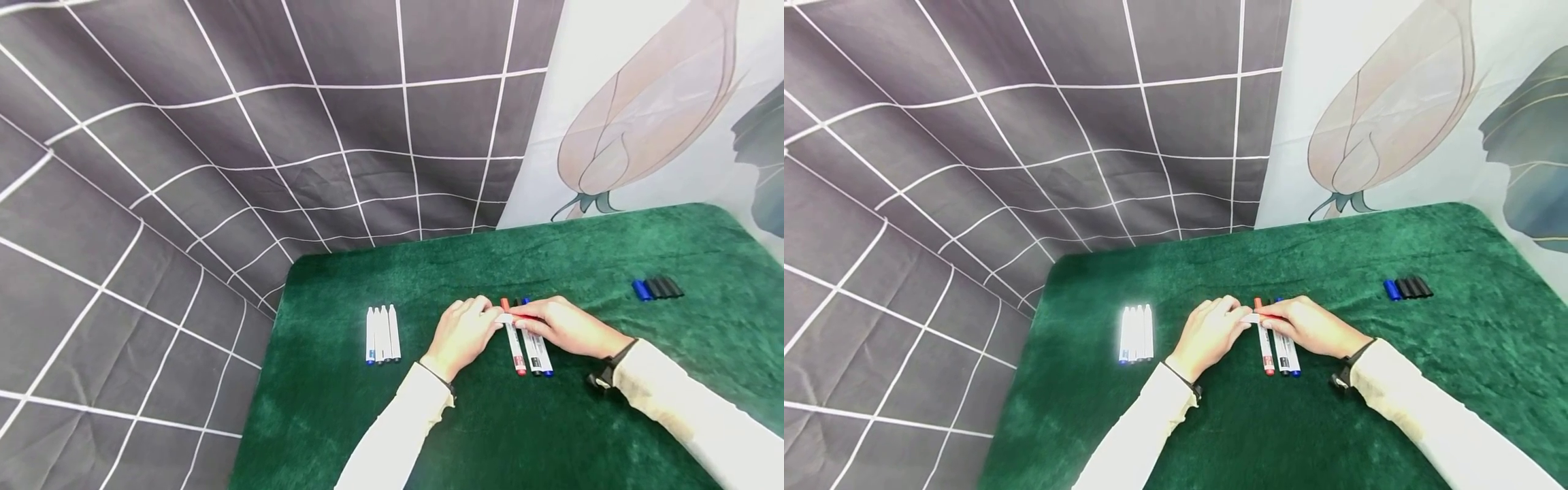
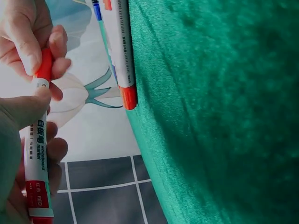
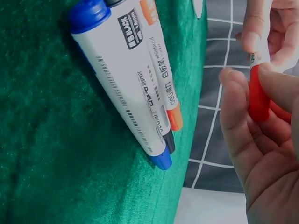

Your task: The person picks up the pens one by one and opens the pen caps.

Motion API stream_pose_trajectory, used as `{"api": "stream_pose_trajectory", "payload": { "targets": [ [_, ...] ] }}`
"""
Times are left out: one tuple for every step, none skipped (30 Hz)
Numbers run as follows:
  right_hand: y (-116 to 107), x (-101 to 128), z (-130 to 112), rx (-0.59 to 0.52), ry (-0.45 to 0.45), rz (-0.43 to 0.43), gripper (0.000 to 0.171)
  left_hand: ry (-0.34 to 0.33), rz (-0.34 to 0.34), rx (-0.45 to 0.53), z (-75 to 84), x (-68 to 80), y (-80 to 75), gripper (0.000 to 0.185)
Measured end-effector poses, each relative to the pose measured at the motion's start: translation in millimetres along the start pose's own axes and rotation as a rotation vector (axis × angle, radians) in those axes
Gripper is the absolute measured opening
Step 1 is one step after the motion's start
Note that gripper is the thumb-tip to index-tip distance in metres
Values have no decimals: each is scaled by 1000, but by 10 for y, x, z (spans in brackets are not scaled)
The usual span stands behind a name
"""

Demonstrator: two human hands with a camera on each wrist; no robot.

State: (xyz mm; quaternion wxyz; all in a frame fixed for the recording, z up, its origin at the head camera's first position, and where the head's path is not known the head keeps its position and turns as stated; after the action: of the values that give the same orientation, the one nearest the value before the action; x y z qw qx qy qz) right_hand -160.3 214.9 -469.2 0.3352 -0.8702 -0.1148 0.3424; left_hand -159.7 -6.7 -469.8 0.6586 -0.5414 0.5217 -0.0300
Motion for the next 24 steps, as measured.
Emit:
{"api": "stream_pose_trajectory", "payload": {
  "targets": [
    [0, -1, 4, -9, -13, -3, 27, 16, 0, -2, -3, 5, -2, 20],
    [-1, -2, 4, -19, -22, -6, 26, 30, 2, 0, -7, 10, -2, 20],
    [-1, -2, 6, -20, -34, -5, 26, 43, 5, 5, -10, 14, 0, 20],
    [-3, -1, 6, -24, -45, -6, 26, 53, 8, 11, -11, 18, 1, 21],
    [-5, 1, 6, -27, -50, -7, 25, 60, 12, 21, -14, 24, 2, 21],
    [-7, 3, 2, -32, -53, -10, 25, 64, 14, 34, -15, 31, 4, 21],
    [-8, 9, -1, -38, -58, -15, 25, 67, 15, 47, -16, 37, 7, 22],
    [-11, 16, -7, -39, -57, -22, 25, 69, 16, 60, -15, 41, 9, 22],
    [-13, 25, -13, -42, -51, -29, 25, 74, 14, 66, -11, 48, 13, 23],
    [-17, 31, -18, -43, -46, -35, 25, 80, 15, 70, -9, 47, 12, 23],
    [-20, 38, -22, -41, -39, -41, 24, 86, 14, 74, -6, 46, 11, 24],
    [-21, 46, -26, -42, -31, -48, 24, 93, 12, 71, -2, 43, 10, 25],
    [-23, 52, -30, -40, -25, -58, 24, 100, 10, 67, 3, 43, 11, 25],
    [-25, 57, -37, -34, -20, -65, 23, 105, 8, 61, 9, 43, 12, 26],
    [-24, 59, -42, -32, -17, -72, 23, 109, 5, 55, 14, 46, 14, 27],
    [-23, 59, -48, -28, -17, -80, 22, 110, 4, 53, 18, 49, 13, 27],
    [-22, 57, -56, -27, -17, -86, 22, 107, 4, 54, 22, 55, 14, 27],
    [-20, 55, -64, -28, -21, -91, 22, 107, 5, 55, 24, 62, 14, 27],
    [-19, 51, -75, -32, -22, -95, 22, 105, 8, 58, 27, 70, 14, 26],
    [-18, 48, -85, -38, -24, -100, 22, 102, 10, 60, 28, 77, 9, 26],
    [-15, 44, -94, -48, -26, -104, 22, 100, 15, 63, 28, 86, 4, 26],
    [-12, 43, -104, -55, -29, -107, 22, 100, 21, 66, 29, 93, -4, 25],
    [-10, 45, -112, -59, -32, -109, 22, 101, 26, 66, 30, 103, -10, 25],
    [-6, 49, -118, -64, -34, -111, 22, 105, 27, 62, 33, 113, -15, 25]
  ]
}}
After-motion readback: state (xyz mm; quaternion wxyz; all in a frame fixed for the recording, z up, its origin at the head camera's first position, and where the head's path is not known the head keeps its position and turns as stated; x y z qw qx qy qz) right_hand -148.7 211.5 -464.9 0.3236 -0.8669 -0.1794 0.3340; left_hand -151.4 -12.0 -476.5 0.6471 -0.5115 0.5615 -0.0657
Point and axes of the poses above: each hand's wrist, its own x-axis away from the middle knuckle, its own y-axis out of the palm, z = x × y, the point moved 1 cm from there along -x, towards the middle knuckle, and after that the axes turned 15 degrees about z, right-handed, at the moved point
